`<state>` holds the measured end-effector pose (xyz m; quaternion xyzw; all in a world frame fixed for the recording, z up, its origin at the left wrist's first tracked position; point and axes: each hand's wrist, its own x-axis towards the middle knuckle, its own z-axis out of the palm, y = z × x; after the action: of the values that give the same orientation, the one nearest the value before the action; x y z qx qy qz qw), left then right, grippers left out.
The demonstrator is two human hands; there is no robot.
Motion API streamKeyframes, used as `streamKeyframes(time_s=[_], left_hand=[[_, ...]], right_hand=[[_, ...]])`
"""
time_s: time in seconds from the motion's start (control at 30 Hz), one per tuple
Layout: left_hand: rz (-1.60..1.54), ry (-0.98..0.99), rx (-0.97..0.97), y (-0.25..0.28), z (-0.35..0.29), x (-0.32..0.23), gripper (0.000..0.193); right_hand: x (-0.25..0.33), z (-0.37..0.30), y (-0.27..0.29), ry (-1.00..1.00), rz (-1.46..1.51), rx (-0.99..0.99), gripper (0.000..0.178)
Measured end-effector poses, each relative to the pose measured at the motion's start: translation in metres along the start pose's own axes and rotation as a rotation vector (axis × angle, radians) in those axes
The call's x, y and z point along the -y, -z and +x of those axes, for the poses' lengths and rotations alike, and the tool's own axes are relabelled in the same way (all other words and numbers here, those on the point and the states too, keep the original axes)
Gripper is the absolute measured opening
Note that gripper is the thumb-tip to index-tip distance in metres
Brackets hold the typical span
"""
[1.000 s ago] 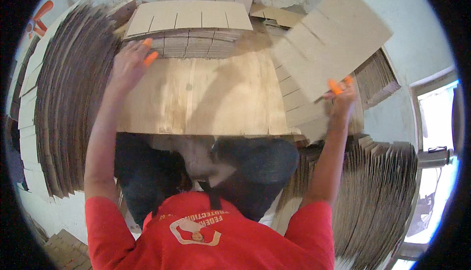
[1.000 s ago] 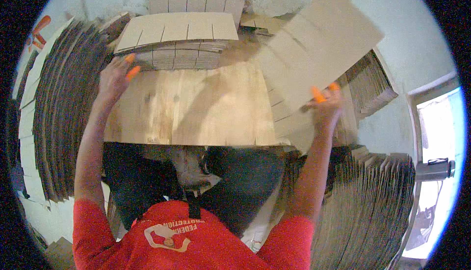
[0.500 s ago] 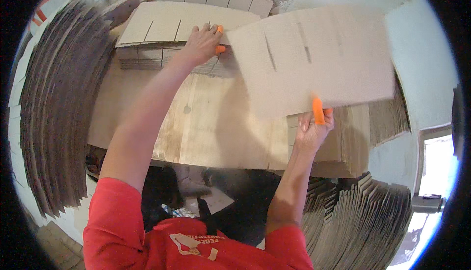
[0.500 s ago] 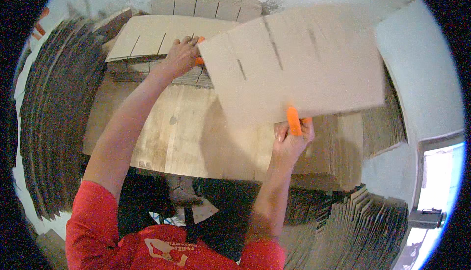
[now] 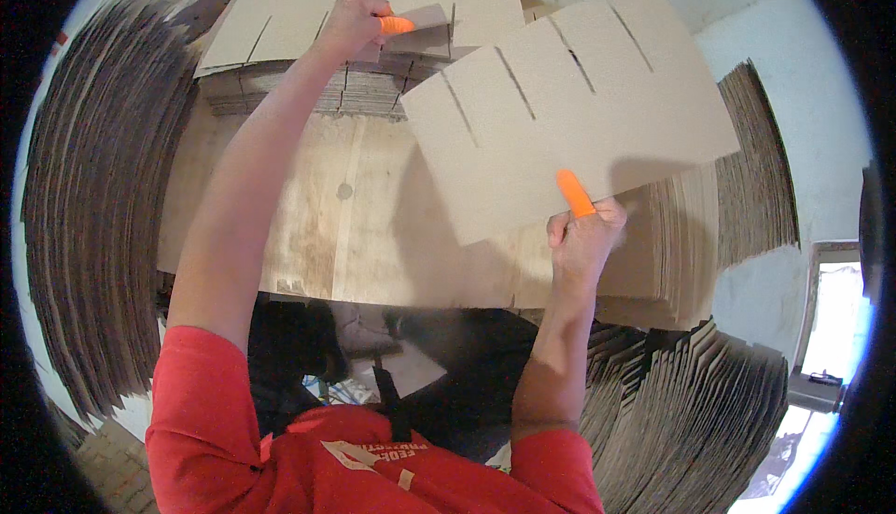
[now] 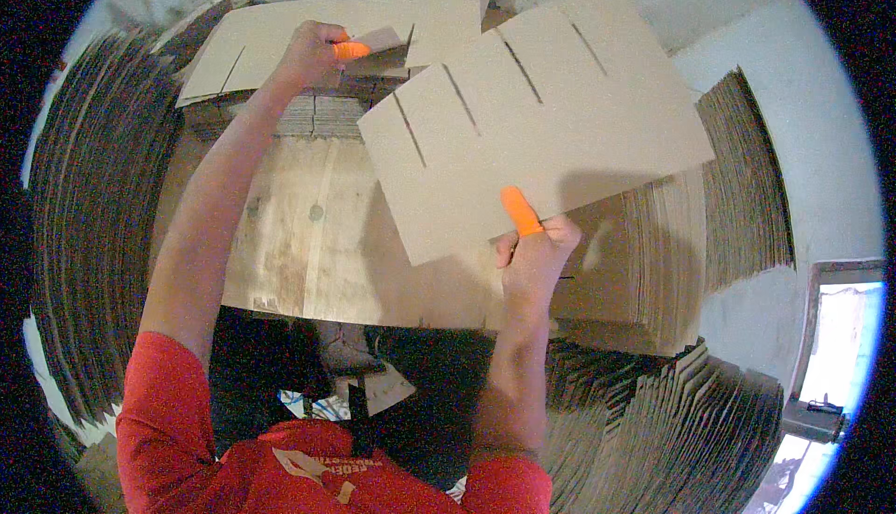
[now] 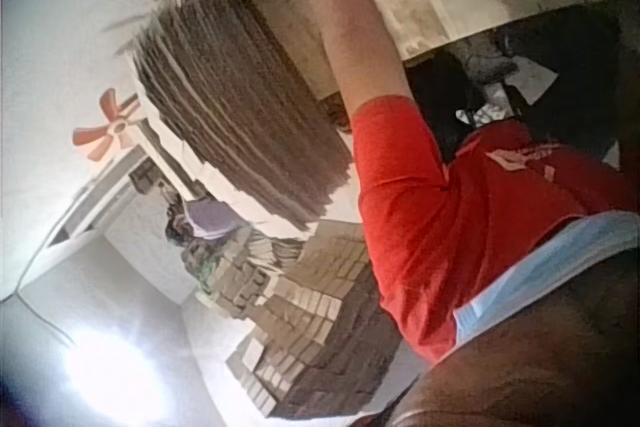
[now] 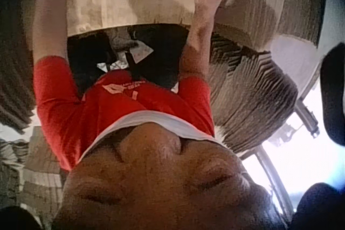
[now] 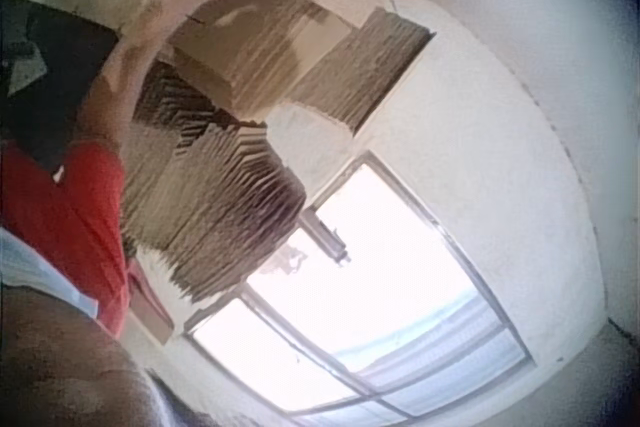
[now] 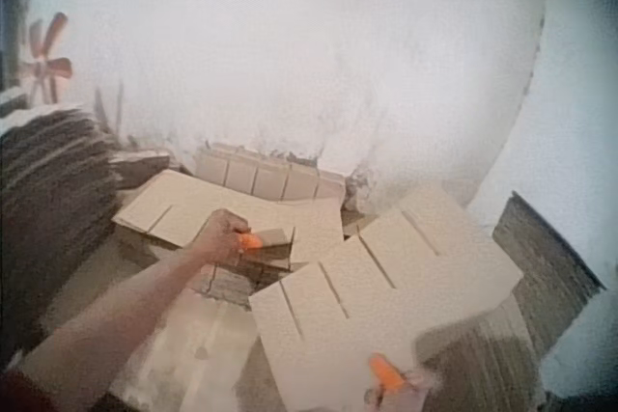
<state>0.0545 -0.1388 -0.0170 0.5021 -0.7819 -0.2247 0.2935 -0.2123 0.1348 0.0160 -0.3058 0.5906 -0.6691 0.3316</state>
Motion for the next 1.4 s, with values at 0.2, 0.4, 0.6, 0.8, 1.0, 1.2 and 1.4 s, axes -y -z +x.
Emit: streamKeyframes(time_s=[0.2, 0.4, 0.6, 0.8, 1.0, 1.2, 1.4], left_hand=[[0.624, -0.645, -0.185, -0.011, -0.017, -0.019, 0.027], [0.867, -0.754, -0.061, -0.019, -0.048, -0.038, 0.019], [0.891, -0.754, -0.077, -0.02, -0.076, -0.042, 0.015], [0.932, -0.627, 0.053, -0.016, -0.086, -0.04, 0.023], [0.856, -0.757, 0.073, -0.025, -0.12, -0.051, 0.028], [0.671, -0.825, 0.244, -0.032, -0.193, -0.101, 0.029], [0.386, -0.711, 0.279, -0.031, -0.209, -0.104, 0.046]], right_hand=[[0.004, -0.012, -0.021, 0.038, -0.081, -0.013, 0.016], [-0.003, -0.018, -0.021, 0.116, -0.226, 0.021, 0.02], [-0.013, -0.017, -0.015, 0.131, -0.317, 0.017, 0.018], [-0.012, -0.016, -0.015, 0.205, -0.304, 0.08, 0.024], [-0.008, -0.014, -0.03, 0.145, -0.193, 0.064, 0.03], [-0.023, -0.017, -0.027, 0.079, -0.284, 0.085, 0.019], [-0.031, -0.022, -0.037, 0.017, -0.21, 0.108, 0.016]])
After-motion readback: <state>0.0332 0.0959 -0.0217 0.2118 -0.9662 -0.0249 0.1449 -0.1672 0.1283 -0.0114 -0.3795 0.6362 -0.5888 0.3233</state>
